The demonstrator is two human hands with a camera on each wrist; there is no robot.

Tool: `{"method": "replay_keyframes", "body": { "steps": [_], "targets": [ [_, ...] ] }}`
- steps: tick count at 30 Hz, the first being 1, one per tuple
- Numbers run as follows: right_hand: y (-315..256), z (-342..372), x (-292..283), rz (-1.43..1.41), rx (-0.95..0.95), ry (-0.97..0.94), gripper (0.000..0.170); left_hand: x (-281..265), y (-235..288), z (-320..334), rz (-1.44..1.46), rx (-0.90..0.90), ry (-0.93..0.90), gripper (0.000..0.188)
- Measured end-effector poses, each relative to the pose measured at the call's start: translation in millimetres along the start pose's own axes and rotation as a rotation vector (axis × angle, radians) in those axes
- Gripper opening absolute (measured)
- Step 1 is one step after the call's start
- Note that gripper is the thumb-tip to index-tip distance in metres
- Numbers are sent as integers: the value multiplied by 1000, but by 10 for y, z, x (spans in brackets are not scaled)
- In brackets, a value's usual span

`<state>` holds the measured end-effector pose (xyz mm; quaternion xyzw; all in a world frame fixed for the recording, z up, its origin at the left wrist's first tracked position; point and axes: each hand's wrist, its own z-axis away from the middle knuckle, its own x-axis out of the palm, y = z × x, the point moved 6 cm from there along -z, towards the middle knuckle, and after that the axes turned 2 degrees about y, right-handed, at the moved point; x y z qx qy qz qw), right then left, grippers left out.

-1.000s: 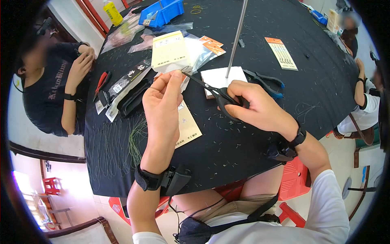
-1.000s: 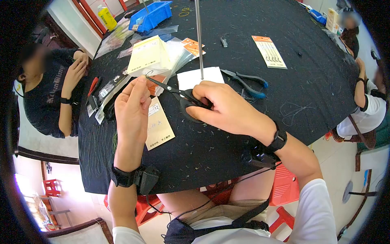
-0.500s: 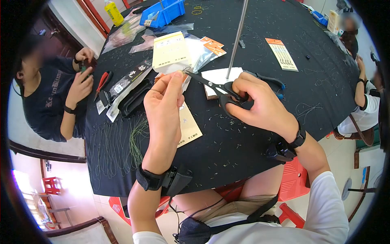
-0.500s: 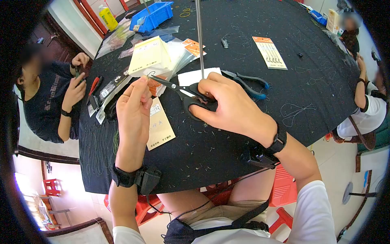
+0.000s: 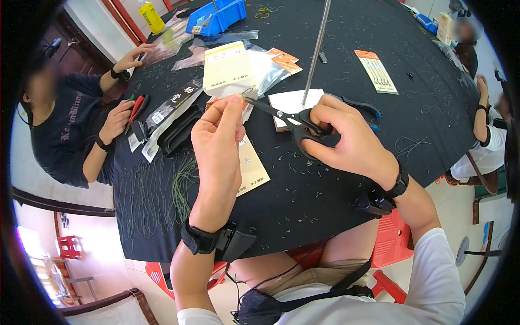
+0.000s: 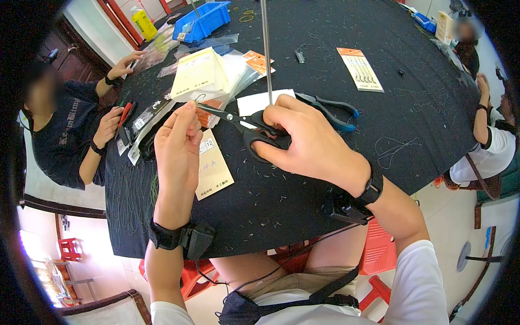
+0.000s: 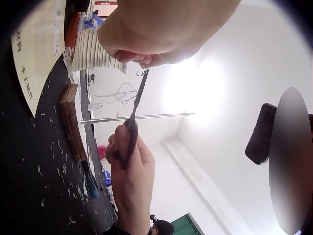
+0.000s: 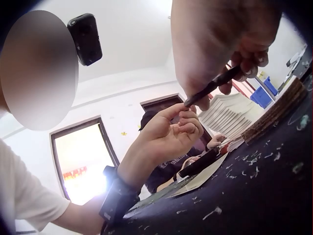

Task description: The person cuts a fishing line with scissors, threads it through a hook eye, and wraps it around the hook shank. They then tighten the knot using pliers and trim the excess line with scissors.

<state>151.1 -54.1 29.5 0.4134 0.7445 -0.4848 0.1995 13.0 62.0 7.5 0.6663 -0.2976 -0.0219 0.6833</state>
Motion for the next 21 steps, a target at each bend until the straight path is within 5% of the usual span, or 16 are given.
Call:
{"method": "replay_keyframes", "body": {
  "steps": [21],
  "targets": [
    [-21,4,-28,66,-30,-11,26,-12,-30,-11,24,-24,-11,12]
  ]
}}
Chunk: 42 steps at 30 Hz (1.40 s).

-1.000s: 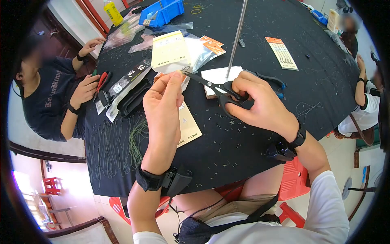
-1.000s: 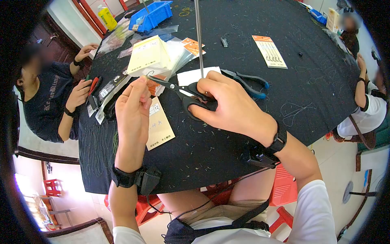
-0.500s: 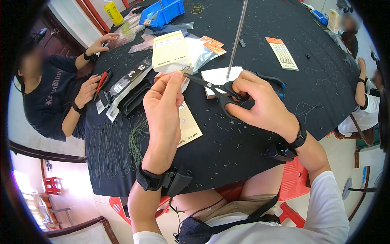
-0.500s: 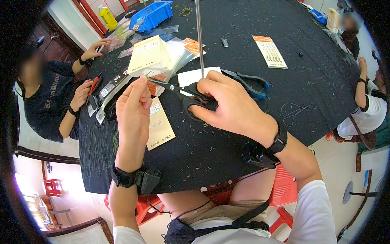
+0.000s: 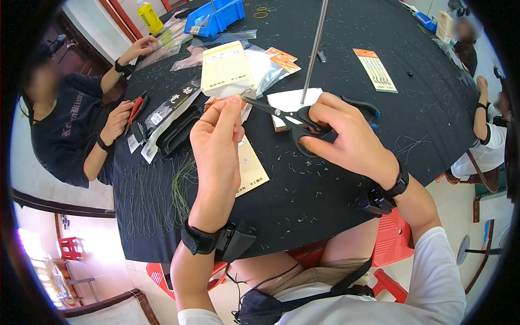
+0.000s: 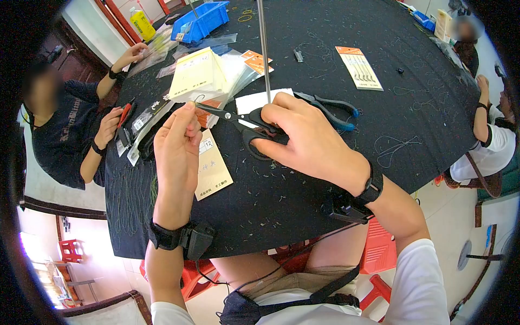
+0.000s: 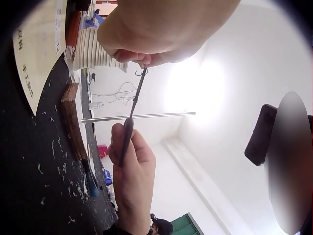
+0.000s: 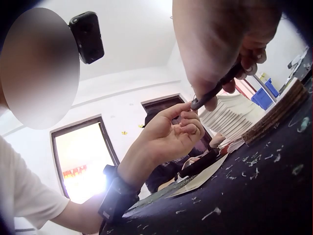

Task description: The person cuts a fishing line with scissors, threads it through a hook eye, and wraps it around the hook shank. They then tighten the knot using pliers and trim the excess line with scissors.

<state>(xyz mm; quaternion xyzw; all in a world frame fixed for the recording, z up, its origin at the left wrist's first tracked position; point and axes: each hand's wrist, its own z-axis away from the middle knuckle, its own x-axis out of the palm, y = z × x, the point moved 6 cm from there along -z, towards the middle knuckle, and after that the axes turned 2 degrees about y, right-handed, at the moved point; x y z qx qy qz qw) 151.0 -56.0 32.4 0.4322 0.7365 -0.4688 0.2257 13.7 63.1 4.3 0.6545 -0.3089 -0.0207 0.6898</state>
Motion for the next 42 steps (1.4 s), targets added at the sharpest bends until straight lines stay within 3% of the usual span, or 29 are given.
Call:
{"method": "replay_keyframes", "body": {
  "steps": [29,42],
  "targets": [
    [36,9,32,-47,54,-42,24,14,-21,6,6,-25,-5,12],
    [23,-16,44,-91,-15,-76,26,27,43,-7,-15,17,-43,14]
  ]
}}
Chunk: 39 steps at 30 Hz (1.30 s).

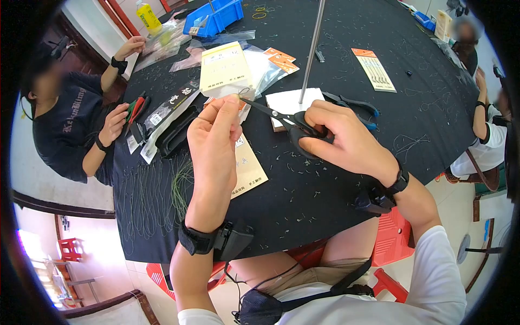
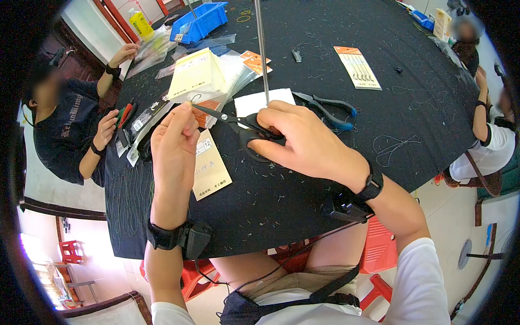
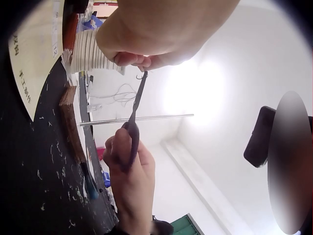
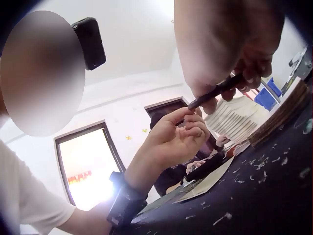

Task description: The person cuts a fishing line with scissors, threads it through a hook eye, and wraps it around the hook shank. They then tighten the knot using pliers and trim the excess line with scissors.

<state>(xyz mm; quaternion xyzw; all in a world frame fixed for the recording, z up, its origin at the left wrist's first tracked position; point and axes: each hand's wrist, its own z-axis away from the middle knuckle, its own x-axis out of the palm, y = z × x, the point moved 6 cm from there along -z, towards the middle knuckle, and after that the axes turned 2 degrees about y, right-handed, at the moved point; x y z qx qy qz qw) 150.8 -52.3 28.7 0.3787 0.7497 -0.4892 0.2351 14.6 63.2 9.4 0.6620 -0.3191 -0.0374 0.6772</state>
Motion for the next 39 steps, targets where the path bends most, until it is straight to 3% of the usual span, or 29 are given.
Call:
{"method": "replay_keyframes", "body": {
  "steps": [39],
  "targets": [
    [1,10,9,-9,52,-6,26,11,-63,4,16,-40,-8,16]
  ]
}}
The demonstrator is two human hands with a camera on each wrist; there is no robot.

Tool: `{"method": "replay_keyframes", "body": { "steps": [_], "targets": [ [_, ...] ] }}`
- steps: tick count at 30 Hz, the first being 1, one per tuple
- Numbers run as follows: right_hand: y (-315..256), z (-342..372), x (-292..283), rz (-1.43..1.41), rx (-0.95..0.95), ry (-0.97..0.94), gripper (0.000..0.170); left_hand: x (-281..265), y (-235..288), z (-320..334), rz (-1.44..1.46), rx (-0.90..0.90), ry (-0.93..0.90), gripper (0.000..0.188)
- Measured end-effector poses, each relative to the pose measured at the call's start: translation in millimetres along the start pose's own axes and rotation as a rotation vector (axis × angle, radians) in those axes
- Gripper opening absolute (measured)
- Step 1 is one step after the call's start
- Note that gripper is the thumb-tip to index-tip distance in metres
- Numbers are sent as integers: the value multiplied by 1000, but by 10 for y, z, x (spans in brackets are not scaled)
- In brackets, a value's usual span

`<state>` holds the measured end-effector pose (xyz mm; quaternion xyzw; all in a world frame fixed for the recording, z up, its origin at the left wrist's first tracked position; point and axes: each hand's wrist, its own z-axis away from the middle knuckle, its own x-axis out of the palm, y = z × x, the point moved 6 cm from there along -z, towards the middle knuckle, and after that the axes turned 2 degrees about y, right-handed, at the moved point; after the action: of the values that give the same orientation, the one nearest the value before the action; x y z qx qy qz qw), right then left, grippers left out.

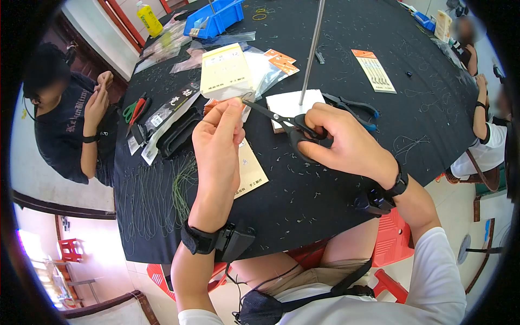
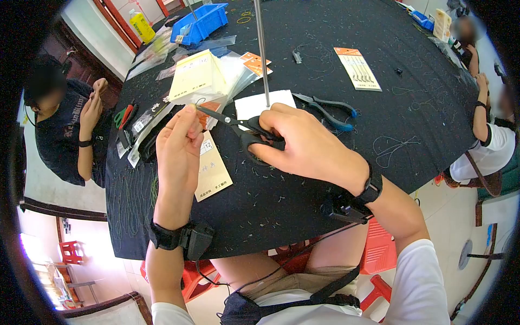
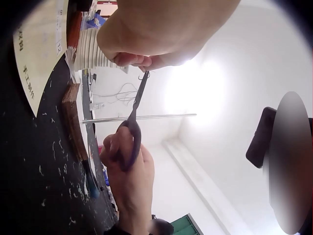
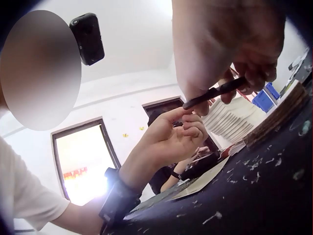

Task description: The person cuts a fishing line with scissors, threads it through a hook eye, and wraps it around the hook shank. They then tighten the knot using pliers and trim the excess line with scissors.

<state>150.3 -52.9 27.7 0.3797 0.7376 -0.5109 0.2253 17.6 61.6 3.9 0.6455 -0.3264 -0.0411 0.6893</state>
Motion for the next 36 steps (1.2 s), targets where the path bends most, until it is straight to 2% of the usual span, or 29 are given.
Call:
{"method": "replay_keyframes", "body": {
  "steps": [8,11,17,24,27,30,36],
  "targets": [
    [-15,4,-6,71,-32,-14,25,5,16,7,-16,6,16,16],
    [-50,13,-18,-7,-37,9,25,-4,27,-9,-15,32,-8,16],
    [-25,-7,-122,-77,-51,168,25,-23,4,-23,-97,12,45,14],
    [62,16,-53,-168,53,159,26,16,28,19,-53,31,17,13],
    [32,20,-37,-135,51,117,28,7,44,21,-54,40,20,13],
    [-26,19,-72,-44,-8,197,29,2,50,19,-51,51,23,12],
    [-52,1,-89,41,23,92,29,-23,68,18,-55,65,39,11]
  ]
}}
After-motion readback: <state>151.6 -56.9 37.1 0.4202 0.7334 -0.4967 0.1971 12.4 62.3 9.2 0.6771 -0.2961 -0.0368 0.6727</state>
